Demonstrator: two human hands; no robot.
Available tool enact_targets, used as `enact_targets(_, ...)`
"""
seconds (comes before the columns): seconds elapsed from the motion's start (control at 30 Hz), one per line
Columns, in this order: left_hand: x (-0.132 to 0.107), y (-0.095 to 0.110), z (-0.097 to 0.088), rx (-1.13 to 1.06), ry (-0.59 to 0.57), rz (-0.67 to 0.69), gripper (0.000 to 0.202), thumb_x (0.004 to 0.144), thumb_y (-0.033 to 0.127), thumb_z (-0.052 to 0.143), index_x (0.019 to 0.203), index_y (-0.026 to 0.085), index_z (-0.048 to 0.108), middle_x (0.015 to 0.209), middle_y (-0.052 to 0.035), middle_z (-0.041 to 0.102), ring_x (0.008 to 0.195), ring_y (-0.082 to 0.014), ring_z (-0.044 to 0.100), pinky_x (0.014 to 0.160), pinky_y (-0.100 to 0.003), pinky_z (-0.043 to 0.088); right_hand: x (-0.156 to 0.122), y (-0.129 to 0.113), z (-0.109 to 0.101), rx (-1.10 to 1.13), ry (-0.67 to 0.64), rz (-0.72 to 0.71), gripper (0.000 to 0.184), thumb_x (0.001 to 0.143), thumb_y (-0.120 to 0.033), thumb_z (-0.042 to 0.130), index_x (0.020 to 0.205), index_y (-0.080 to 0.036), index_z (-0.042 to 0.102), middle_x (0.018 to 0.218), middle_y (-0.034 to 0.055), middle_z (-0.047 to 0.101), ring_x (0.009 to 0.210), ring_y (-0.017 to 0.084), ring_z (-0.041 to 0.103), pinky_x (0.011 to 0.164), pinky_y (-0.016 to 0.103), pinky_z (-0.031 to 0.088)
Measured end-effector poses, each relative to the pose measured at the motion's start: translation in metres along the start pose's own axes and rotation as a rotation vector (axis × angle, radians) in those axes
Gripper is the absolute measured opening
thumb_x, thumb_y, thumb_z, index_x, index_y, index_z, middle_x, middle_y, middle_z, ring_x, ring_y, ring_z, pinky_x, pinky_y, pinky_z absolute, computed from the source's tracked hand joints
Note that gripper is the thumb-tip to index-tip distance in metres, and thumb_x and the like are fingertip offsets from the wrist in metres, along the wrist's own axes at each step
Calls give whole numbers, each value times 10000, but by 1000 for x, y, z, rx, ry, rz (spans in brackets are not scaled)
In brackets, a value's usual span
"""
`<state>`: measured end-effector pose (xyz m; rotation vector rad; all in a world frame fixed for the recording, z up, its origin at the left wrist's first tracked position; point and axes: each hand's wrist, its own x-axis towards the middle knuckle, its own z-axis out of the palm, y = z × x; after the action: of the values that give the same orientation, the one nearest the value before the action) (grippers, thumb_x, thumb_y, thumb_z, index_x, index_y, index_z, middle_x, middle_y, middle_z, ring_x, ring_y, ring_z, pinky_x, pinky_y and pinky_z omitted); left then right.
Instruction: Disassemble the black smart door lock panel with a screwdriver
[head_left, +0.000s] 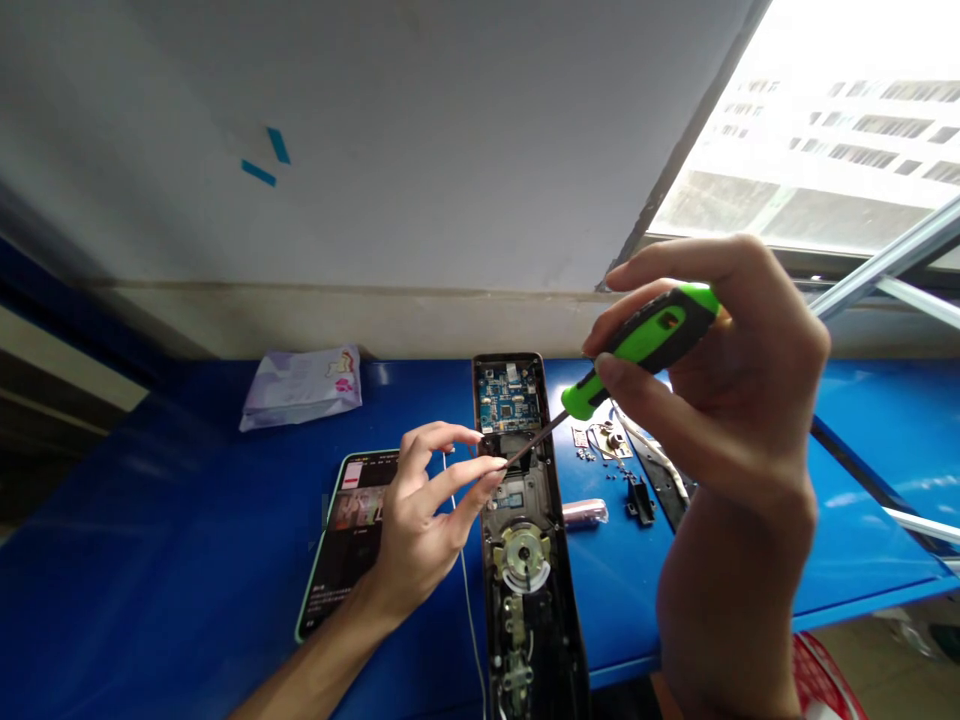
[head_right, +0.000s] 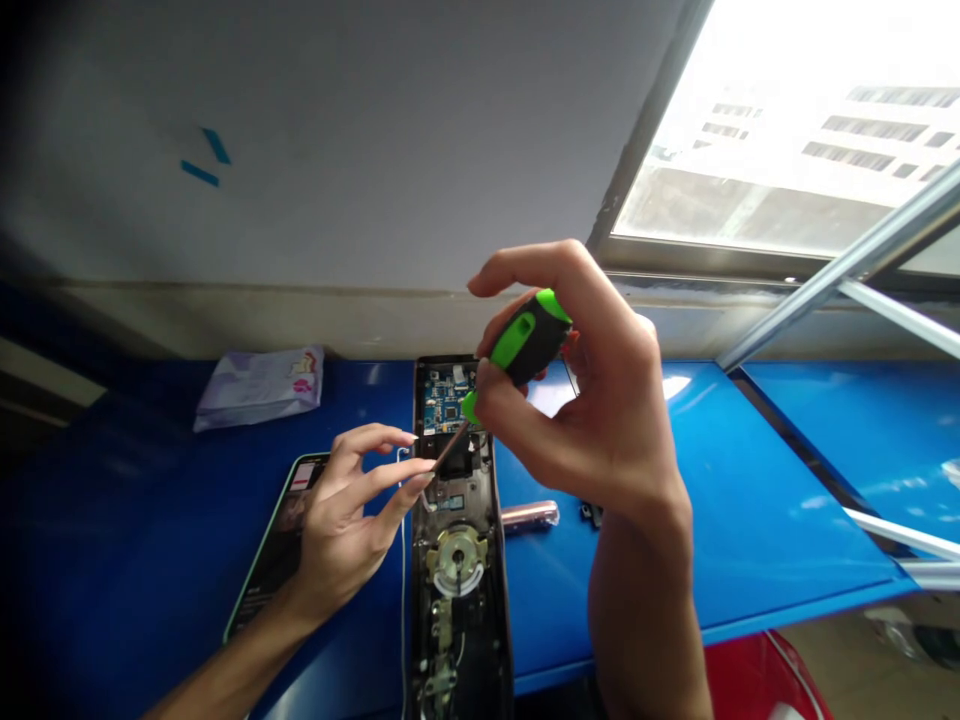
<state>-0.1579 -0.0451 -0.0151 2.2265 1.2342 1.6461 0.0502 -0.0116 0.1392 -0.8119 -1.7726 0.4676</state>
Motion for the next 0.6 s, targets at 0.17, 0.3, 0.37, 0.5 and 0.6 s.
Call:
enact_targets(0.17, 1, 3, 2, 7, -17, -27, 129, 944, 114, 721, 994, 233, 729, 1088, -47, 669, 1059, -210, 601, 908, -379, 548, 2, -5, 2, -71, 4, 14, 275, 801, -234, 754, 1031, -335, 640, 948, 36, 720, 799, 282, 711, 667, 461, 586)
enact_targets(0.3, 0, 4, 3, 14, -23, -33, 147, 948, 135, 722, 1049, 242, 735, 1094, -50, 667, 1066, -215, 600, 920, -390, 551, 3, -7, 1, -136, -26, 12, 294, 821, -267, 730, 1083, -353, 628, 972, 46, 722, 811, 298, 711, 690, 483, 594)
enact_targets(0.37, 0, 5, 3, 21, -31, -38, 136, 949, 180, 735, 1069, 242, 737, 1109, -53, 666, 1068, -220, 598, 923, -399, 553, 3, -6, 0, -160, -34, 14, 319, 821, -272, 727, 1109, -363, 625, 976, 45, 725, 815, 301, 708, 702, 488, 595)
enact_targets(0.5, -2, 4, 4, 30, -42, -40, 179, 937, 264, 766, 1112, 244, 739, 1147, -60, 647, 1084, -230, 600, 916, -410, 560, 4, -8, 0, -146, -72, 8, 313, 814, -240, 718, 1090, -347, 617, 903, 28, 722, 769, 277, 693, 672, 453, 586)
enact_targets(0.6, -3, 4, 5, 28, -28, -32, 151, 933, 201, 763, 1074, 253, 741, 1146, -53, 638, 1080, -222, 606, 903, -403, 561, 5, -8, 1, -110, -119, -15, 295, 810, -204, 709, 1053, -328, 597, 854, 9, 710, 745, 252, 687, 615, 412, 572)
